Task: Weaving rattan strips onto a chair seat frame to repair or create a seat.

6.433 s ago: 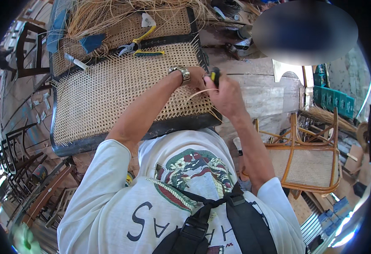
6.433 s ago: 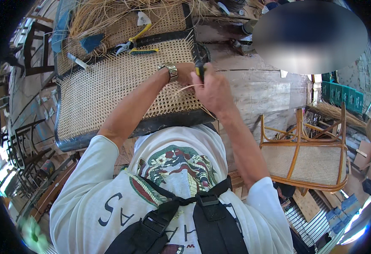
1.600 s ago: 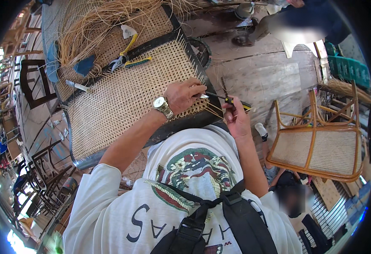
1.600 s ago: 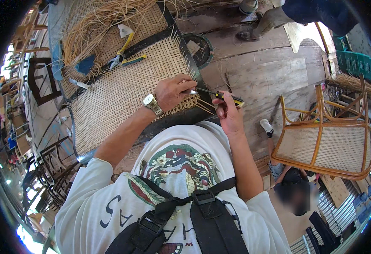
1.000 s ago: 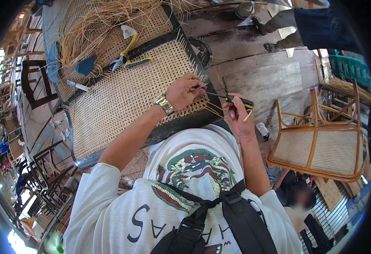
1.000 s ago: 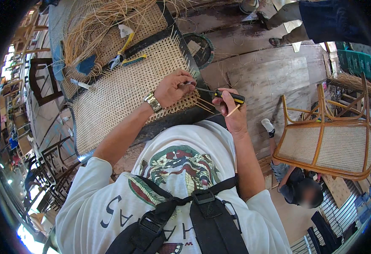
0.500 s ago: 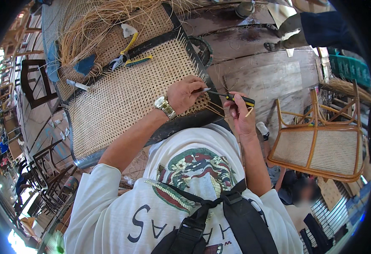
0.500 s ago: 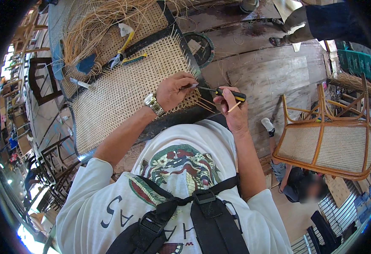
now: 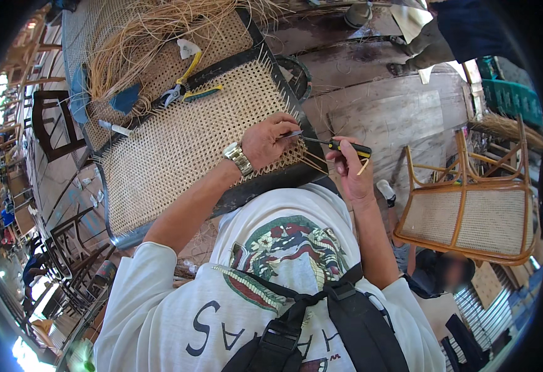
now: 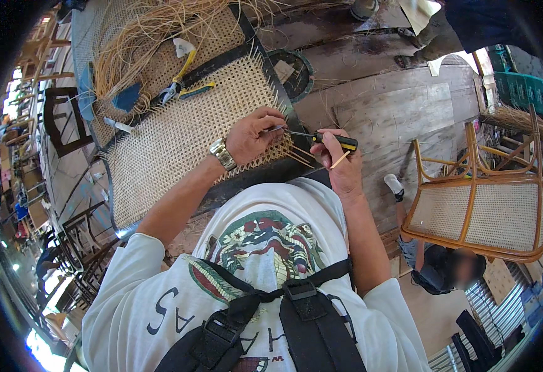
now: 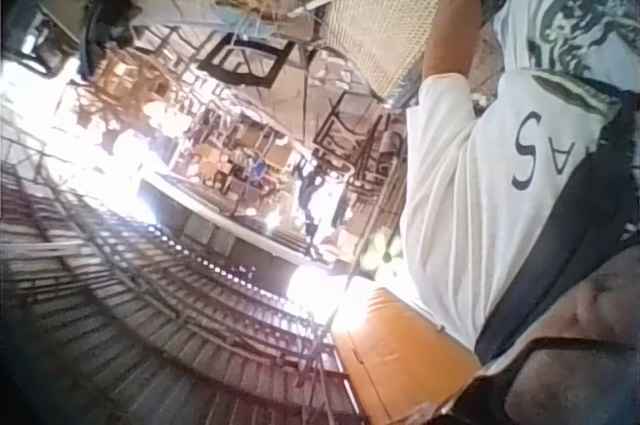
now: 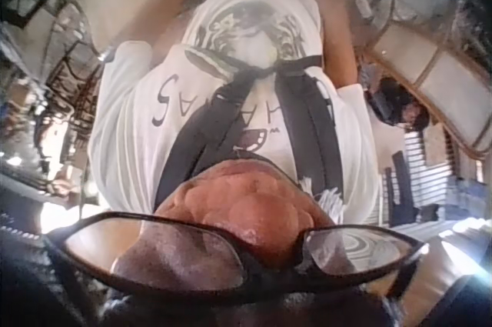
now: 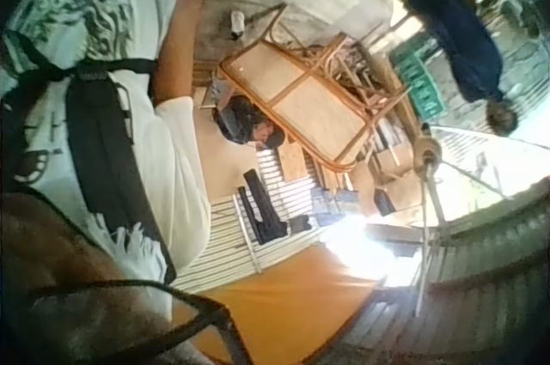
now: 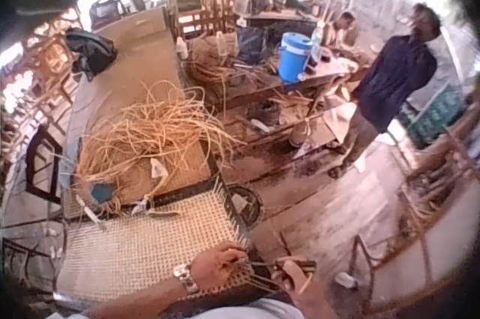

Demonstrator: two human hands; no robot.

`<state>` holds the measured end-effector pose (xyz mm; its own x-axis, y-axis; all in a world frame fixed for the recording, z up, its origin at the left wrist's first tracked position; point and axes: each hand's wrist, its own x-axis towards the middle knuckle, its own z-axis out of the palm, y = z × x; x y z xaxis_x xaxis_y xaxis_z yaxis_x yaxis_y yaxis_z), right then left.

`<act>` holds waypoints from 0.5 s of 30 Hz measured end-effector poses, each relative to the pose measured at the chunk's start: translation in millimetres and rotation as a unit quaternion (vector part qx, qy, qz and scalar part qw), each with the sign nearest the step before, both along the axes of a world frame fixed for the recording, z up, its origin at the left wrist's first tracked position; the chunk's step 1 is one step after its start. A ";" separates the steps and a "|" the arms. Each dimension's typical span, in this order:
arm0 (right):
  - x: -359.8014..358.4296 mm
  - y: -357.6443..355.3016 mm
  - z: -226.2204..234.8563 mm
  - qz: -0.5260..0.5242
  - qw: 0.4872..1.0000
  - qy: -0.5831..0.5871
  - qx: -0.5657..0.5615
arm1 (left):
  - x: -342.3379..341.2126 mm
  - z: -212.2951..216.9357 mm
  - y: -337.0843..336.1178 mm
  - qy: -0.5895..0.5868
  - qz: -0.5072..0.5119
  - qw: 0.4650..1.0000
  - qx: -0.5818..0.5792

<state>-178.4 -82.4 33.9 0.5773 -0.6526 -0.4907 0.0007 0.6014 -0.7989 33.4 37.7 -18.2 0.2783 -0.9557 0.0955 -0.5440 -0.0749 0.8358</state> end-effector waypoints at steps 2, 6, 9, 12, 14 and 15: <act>1.8 0.3 1.3 0.004 1.000 0.004 -0.011 | 2.7 -0.2 -1.2 0.012 -0.022 1.000 -0.011; 0.7 -2.4 -2.8 0.004 1.000 0.005 -0.010 | 6.5 12.7 -1.5 -0.038 -0.063 0.997 0.009; 1.5 -3.4 -1.3 0.010 1.000 0.008 -0.005 | 6.0 16.0 -1.9 -0.061 -0.062 0.996 0.000; 0.9 -6.7 -2.1 0.005 1.000 0.011 -0.012 | 4.5 20.8 -3.9 -0.112 -0.079 0.990 0.039; -6.5 -15.7 -6.5 -0.025 0.999 0.023 0.020 | 3.8 17.5 -6.2 -0.093 -0.059 0.994 0.025; -13.3 -21.0 -8.4 -0.024 0.999 0.023 0.018 | 2.8 14.1 -6.7 -0.093 -0.057 0.994 0.024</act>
